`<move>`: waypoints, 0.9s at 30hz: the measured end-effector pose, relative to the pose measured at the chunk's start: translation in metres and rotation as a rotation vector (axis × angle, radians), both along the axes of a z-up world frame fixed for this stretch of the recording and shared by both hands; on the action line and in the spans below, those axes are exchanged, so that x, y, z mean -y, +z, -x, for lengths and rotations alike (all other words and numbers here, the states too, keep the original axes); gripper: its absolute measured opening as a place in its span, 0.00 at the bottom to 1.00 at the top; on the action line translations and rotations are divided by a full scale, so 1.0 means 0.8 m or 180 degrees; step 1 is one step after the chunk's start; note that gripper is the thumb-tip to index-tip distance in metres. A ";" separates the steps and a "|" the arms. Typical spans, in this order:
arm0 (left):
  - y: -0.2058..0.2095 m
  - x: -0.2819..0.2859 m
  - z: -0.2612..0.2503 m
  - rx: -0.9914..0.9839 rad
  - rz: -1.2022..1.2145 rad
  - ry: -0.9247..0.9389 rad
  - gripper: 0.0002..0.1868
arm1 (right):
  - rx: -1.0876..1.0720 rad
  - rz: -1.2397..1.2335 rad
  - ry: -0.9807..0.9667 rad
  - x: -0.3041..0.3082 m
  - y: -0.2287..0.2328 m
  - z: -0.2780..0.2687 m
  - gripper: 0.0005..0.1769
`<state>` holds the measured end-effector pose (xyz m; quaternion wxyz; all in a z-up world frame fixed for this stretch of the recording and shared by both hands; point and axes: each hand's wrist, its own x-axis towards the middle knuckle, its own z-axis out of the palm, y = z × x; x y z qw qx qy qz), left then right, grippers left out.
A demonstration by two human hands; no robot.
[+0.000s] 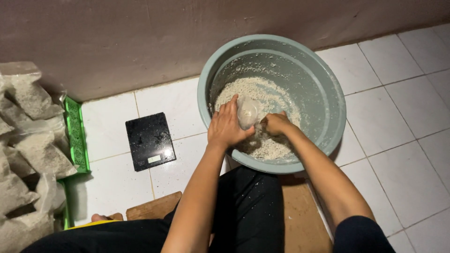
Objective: The person scoops a grain-like material from a large basin into a plastic bag, seals the bag, and then places it on a digital scale for weighing.
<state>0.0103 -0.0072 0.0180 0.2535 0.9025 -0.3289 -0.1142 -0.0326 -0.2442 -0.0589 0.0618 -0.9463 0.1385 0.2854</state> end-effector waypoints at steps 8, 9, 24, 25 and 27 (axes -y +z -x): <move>0.005 0.002 -0.001 -0.0011 -0.0414 -0.0045 0.59 | 0.0277 -0.0187 -0.0299 0.047 0.070 0.021 0.16; 0.004 0.003 -0.001 -0.0018 -0.0463 -0.0070 0.60 | 0.0380 -0.0142 -0.0349 0.056 0.079 0.026 0.16; 0.013 0.000 0.003 0.0092 -0.0635 -0.0120 0.62 | 0.0486 0.0002 0.0075 0.017 0.278 -0.010 0.17; 0.012 0.002 0.002 0.0096 -0.0643 -0.0113 0.62 | 0.0492 -0.0006 0.0081 0.008 0.276 -0.018 0.17; 0.008 0.003 0.000 0.0100 -0.0686 -0.0119 0.63 | 0.0357 0.0276 0.0395 -0.010 0.271 -0.036 0.16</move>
